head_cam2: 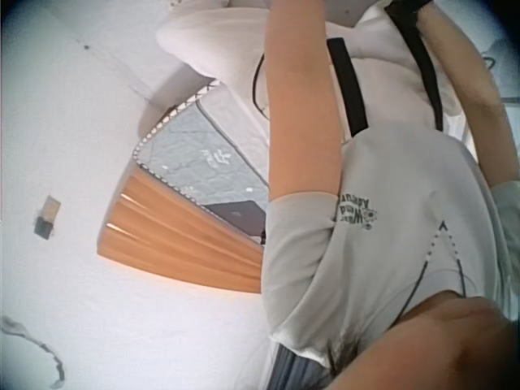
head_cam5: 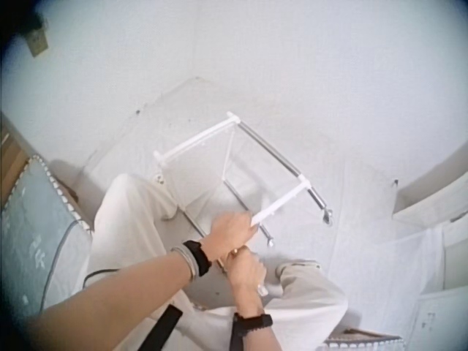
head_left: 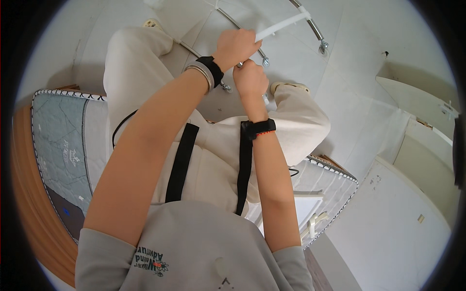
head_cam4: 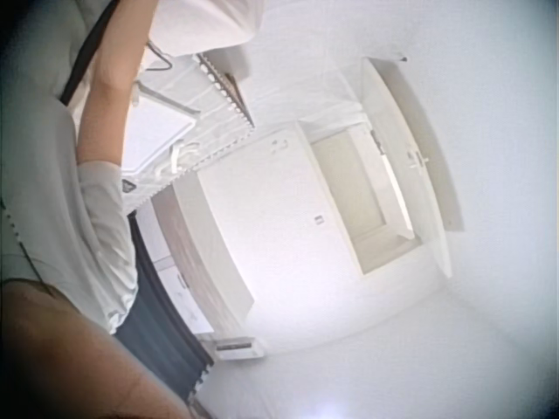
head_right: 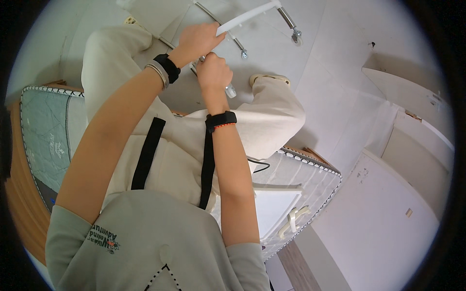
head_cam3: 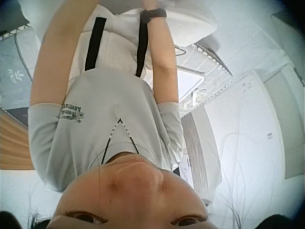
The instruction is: Assembling a white plastic shelving unit or rack.
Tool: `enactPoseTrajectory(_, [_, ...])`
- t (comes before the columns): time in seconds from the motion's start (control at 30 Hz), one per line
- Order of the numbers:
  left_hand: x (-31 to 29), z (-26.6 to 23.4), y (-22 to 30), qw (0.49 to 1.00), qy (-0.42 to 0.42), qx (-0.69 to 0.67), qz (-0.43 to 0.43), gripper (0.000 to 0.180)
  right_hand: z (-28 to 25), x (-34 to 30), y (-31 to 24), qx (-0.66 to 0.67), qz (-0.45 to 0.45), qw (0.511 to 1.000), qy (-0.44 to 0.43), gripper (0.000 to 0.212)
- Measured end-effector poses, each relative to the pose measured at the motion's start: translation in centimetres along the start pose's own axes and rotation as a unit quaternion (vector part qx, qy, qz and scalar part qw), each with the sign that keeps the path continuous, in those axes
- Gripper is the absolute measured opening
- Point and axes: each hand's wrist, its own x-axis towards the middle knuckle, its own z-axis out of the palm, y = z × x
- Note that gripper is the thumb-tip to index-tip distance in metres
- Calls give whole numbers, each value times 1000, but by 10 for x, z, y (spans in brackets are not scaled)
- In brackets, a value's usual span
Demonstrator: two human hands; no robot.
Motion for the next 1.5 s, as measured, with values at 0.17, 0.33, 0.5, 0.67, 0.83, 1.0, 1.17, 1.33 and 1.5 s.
enactPoseTrajectory(0.17, [1,1,-2,1000,26,-4,11,31,18,-7,4,-21,-58,992,111,17])
enactPoseTrajectory(0.33, [4,-1,-3,1000,-7,13,-7,34,28,-9,0,-62,-77,974,204,19])
enactPoseTrajectory(0.5, [8,-3,-6,1000,-14,17,-3,34,19,-1,0,-61,-101,979,163,15])
enactPoseTrajectory(0.67, [14,-7,-7,1000,-24,4,-14,34,8,17,4,-36,-114,989,86,15])
enactPoseTrajectory(0.83, [26,-2,5,998,44,-24,-21,32,-3,34,16,-61,-143,985,70,16])
enactPoseTrajectory(1.0, [35,2,5,999,29,-25,-21,33,4,38,12,-95,-63,987,112,10])
enactPoseTrajectory(1.17, [40,7,-4,997,61,-20,36,30,6,37,-1,-78,-43,983,161,8])
enactPoseTrajectory(1.33, [37,-3,-4,992,60,-86,68,36,10,42,11,-64,-55,983,163,15])
enactPoseTrajectory(1.5, [40,2,-6,994,72,-48,66,36,7,48,20,-55,-118,982,140,14])
